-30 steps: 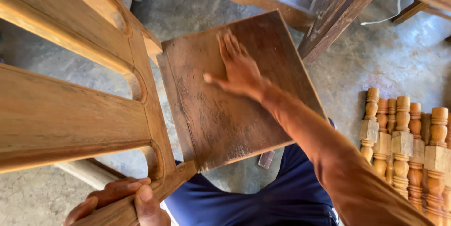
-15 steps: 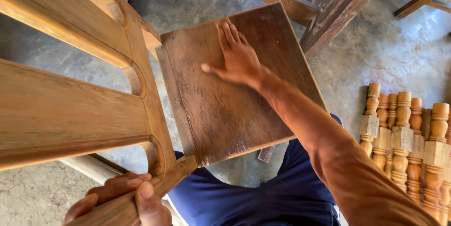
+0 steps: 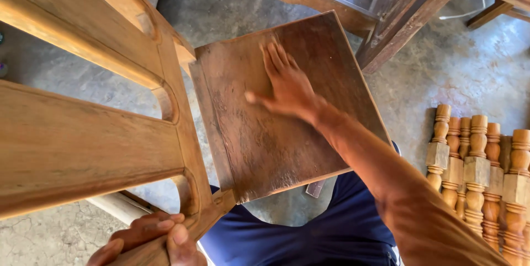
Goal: Sanding the wooden seat of a chair with a piece of sandpaper to smooth the surface
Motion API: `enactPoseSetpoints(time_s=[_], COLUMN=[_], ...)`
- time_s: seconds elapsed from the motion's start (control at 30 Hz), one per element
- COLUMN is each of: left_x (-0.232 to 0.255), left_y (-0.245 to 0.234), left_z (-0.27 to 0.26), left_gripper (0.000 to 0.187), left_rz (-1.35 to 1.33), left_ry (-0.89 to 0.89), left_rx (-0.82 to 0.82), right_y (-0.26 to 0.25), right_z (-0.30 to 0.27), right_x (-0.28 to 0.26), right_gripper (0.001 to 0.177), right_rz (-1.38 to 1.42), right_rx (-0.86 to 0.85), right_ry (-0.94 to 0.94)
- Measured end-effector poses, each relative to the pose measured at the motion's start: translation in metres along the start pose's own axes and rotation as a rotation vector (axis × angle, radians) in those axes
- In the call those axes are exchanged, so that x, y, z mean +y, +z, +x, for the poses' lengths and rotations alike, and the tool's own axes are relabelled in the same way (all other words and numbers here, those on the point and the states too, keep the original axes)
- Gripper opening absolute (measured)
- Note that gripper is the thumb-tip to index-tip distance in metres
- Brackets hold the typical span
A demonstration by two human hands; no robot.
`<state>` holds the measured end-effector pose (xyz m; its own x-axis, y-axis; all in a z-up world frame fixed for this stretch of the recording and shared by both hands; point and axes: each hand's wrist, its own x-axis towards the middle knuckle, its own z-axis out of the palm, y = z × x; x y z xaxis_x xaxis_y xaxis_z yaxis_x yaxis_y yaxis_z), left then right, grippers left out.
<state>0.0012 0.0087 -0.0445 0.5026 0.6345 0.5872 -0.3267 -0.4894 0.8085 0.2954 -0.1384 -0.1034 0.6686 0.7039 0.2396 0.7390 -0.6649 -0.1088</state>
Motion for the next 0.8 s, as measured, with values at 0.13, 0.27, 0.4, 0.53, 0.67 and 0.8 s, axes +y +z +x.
enactPoseSetpoints(time_s=[0.13, 0.27, 0.4, 0.53, 0.67, 0.8], left_x=[-0.043, -0.146, -0.119, -0.037, -0.073, -0.065], left_y=[-0.051, -0.083, -0.074, -0.024, -0.061, -0.049], left_z=[0.0, -0.037, -0.035, -0.012, -0.028, -0.02], left_gripper=[0.026, 0.042, 0.039, 0.063, 0.049, 0.044], left_rz=[-0.06, -0.156, -0.193, -0.086, -0.02, -0.048], left_ry=[-0.136, 0.197, 0.102, 0.033, -0.151, -0.021], left_rx=[-0.374, -0.441, -0.39, -0.152, -0.337, -0.308], right_y=[-0.036, -0.025, 0.007, 0.012, -0.025, -0.02], right_z=[-0.102, -0.068, 0.021, 0.015, -0.081, -0.037], right_x=[-0.039, -0.016, 0.027, 0.018, -0.039, -0.025], right_gripper=[0.109, 0.105, 0.096, 0.101, 0.104, 0.099], right_rz=[0.076, 0.081, 0.046, -0.024, 0.089, 0.09], right_rx=[-0.082, -0.1, -0.025, -0.022, -0.065, -0.172], right_ry=[-0.084, -0.114, -0.094, -0.09, -0.171, -0.172])
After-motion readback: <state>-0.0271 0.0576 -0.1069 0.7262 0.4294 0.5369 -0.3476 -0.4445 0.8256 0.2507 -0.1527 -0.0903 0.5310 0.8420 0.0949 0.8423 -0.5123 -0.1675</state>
